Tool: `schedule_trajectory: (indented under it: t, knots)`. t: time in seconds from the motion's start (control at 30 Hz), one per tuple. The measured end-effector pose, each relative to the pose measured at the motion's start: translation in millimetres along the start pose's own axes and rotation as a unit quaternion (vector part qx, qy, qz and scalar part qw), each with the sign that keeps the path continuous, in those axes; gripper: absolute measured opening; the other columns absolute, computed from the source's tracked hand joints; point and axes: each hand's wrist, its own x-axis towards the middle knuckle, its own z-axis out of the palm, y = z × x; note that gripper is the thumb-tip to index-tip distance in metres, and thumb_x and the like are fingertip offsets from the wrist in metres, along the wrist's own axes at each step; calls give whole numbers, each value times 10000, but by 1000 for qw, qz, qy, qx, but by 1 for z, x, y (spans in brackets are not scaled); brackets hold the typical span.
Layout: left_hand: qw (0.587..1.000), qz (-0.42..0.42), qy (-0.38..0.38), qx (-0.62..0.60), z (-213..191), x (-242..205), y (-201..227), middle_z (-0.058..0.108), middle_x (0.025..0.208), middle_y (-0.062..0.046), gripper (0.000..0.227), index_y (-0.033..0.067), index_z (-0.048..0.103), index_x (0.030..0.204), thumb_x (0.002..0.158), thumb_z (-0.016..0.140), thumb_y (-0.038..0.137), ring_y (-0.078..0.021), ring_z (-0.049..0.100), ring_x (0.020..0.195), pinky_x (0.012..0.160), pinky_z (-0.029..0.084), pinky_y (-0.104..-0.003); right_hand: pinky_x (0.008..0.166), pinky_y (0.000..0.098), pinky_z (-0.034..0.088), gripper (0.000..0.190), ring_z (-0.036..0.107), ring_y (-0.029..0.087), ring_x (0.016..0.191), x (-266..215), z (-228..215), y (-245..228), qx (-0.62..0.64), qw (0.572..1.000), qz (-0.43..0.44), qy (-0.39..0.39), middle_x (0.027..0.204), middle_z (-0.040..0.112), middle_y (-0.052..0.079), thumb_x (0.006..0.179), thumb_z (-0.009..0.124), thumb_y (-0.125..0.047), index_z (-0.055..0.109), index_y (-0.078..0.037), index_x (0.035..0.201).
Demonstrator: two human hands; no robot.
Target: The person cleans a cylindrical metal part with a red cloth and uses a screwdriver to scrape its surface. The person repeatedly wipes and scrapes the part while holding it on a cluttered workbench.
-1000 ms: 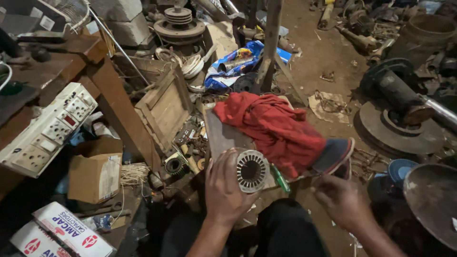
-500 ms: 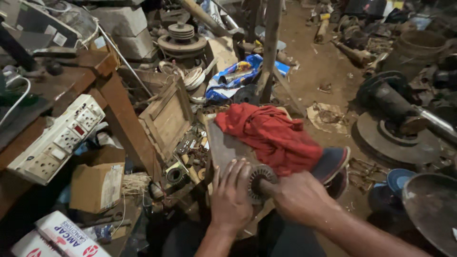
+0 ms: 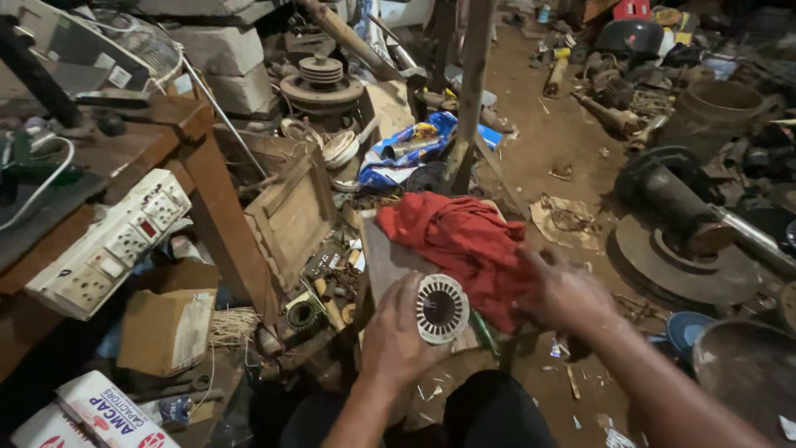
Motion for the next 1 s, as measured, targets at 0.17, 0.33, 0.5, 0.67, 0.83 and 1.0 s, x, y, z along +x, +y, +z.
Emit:
schedule_trajectory:
  t: [0.17, 0.33, 0.5, 0.67, 0.83, 1.0]
  knots:
    - [988, -144, -27, -52, -4, 24, -9, 650, 1291, -160, 1019, 94, 467, 1383, 515, 939, 346, -349, 656, 1157, 967, 536, -435, 783, 486, 562, 573, 697, 371, 925, 27, -3, 11, 83, 996, 30, -19, 1151, 664, 136, 780, 773, -399, 602, -219, 1297]
    - [969, -230, -84, -31, -4, 35, -16, 678, 1268, -133, 1004, 124, 484, 1344, 496, 957, 379, -317, 678, 1154, 985, 537, -415, 707, 442, 579, 329, 748, 290, 771, 48, -31, -17, 377, 915, -6, 145, 907, 760, 131, 840, 732, -363, 745, -108, 1047]
    - [966, -236, -98, -31, -8, 38, -17, 656, 1276, -194, 1069, 103, 420, 1412, 547, 967, 411, -377, 651, 1155, 950, 538, -458, 750, 492, 565, 257, 717, 380, 828, 39, -3, -127, 144, 956, -187, 174, 848, 751, 166, 752, 763, -360, 768, -115, 830]
    - [957, -267, -115, -17, -19, 35, 10, 724, 1223, -152, 943, 198, 497, 1369, 554, 917, 416, -371, 715, 1104, 915, 577, -463, 791, 538, 547, 337, 701, 402, 908, 76, -18, -136, 11, 993, -108, 33, 939, 726, 188, 827, 724, -453, 762, -131, 919]
    - [970, -228, -77, -26, -18, 48, -4, 656, 1258, -222, 1125, 181, 365, 1482, 544, 926, 443, -452, 660, 1067, 855, 546, -529, 810, 514, 549, 389, 700, 388, 956, 101, 7, -117, 153, 960, -170, 163, 1001, 741, 202, 834, 710, -426, 741, -75, 1000]
    - [965, -242, -99, -4, 4, 40, -31, 671, 1239, -221, 1020, 142, 430, 1378, 582, 918, 553, -435, 661, 1099, 903, 552, -518, 797, 525, 524, 436, 665, 385, 994, 74, 14, -111, 93, 954, -274, 80, 1100, 709, 185, 789, 729, -397, 712, -108, 1115]
